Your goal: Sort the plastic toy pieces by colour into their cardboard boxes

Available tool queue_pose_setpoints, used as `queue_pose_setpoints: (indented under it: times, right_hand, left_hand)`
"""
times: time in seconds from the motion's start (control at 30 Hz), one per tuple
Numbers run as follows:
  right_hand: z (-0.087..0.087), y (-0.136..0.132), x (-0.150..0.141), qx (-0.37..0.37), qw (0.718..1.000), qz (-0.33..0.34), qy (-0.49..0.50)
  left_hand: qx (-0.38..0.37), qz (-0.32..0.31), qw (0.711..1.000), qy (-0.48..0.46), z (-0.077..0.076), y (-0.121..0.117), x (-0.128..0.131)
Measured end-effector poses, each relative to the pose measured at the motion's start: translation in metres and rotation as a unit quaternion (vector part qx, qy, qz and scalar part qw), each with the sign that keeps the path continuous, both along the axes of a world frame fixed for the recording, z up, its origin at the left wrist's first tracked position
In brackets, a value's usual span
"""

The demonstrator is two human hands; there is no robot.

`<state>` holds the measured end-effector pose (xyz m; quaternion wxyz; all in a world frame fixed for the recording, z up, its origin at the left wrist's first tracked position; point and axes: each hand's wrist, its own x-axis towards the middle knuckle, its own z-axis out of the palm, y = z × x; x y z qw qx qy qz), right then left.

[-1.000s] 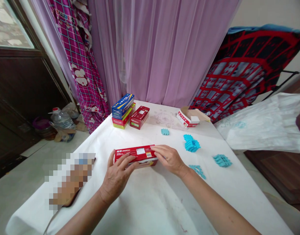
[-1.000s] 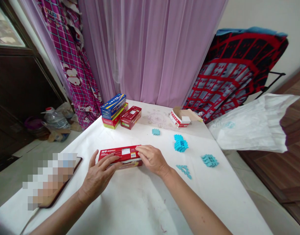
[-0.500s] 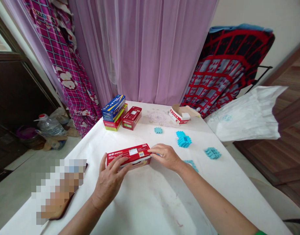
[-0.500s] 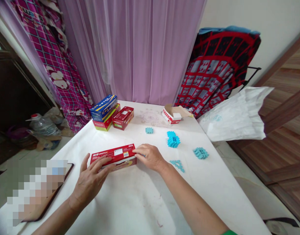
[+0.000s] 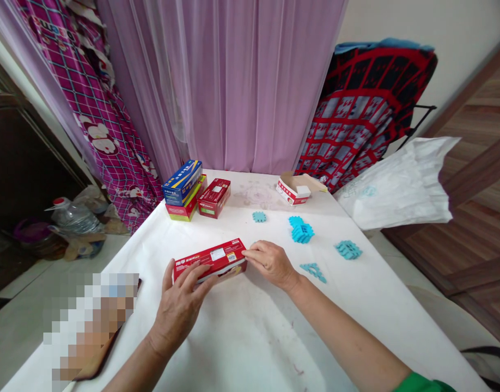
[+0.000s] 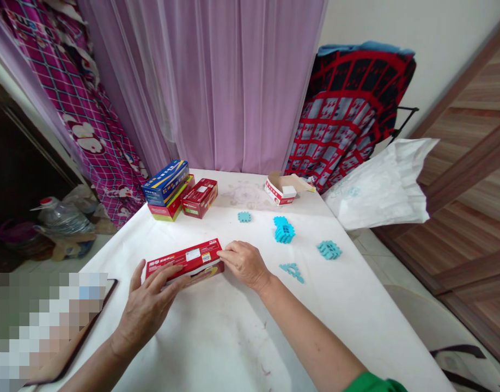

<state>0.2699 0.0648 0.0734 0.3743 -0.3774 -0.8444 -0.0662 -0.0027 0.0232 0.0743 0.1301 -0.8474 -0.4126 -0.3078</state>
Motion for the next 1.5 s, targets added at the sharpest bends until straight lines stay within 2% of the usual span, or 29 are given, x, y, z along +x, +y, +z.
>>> queue_pose_setpoints:
  times: [0.27, 0.43, 0.63, 0.77, 0.87, 1.0, 1.13, 1.27, 1.5]
  right_hand:
    - [-0.001, -0.001, -0.003, 0.005, 1.0, -0.006, -0.012]
    - [-0.006, -0.006, 0.0, 0.021, 0.999, 0.004, -0.046]
    - [0.01, -0.005, -0.011, -0.009, 0.998, 0.009, -0.056]
    - [0.018, -0.006, -0.033, -0.036, 0.991, 0.023, -0.124]
    - [0.013, -0.006, -0.042, -0.045, 0.984, 0.019, -0.169]
    - [0.002, -0.006, -0.042, -0.025, 0.988, 0.008, -0.155]
    - [0.0, -0.007, -0.044, 0.011, 0.989, 0.006, -0.148]
    - [-0.003, -0.011, -0.05, 0.03, 0.991, 0.002, -0.134]
    - [-0.02, -0.013, -0.058, 0.064, 0.995, -0.005, -0.079]
  left_hand:
    - [-0.003, -0.001, 1.0, 0.006, 0.003, 0.004, -0.002]
    - [0.025, -0.016, 0.999, 0.019, 0.001, 0.008, -0.004]
    - [0.043, -0.025, 0.999, 0.009, -0.003, 0.005, -0.003]
    - [0.027, -0.009, 1.0, 0.004, -0.002, 0.005, 0.001]
    - [0.015, -0.004, 1.0, 0.007, -0.002, 0.004, -0.002]
    - [0.008, 0.022, 0.999, 0.028, -0.002, 0.002, -0.017]
    - [-0.001, 0.018, 0.999, 0.046, -0.003, 0.002, -0.028]
    - [0.006, 0.019, 1.0, 0.02, -0.008, 0.002, -0.026]
    - [0.017, -0.009, 1.0, 0.007, -0.016, 0.005, -0.025]
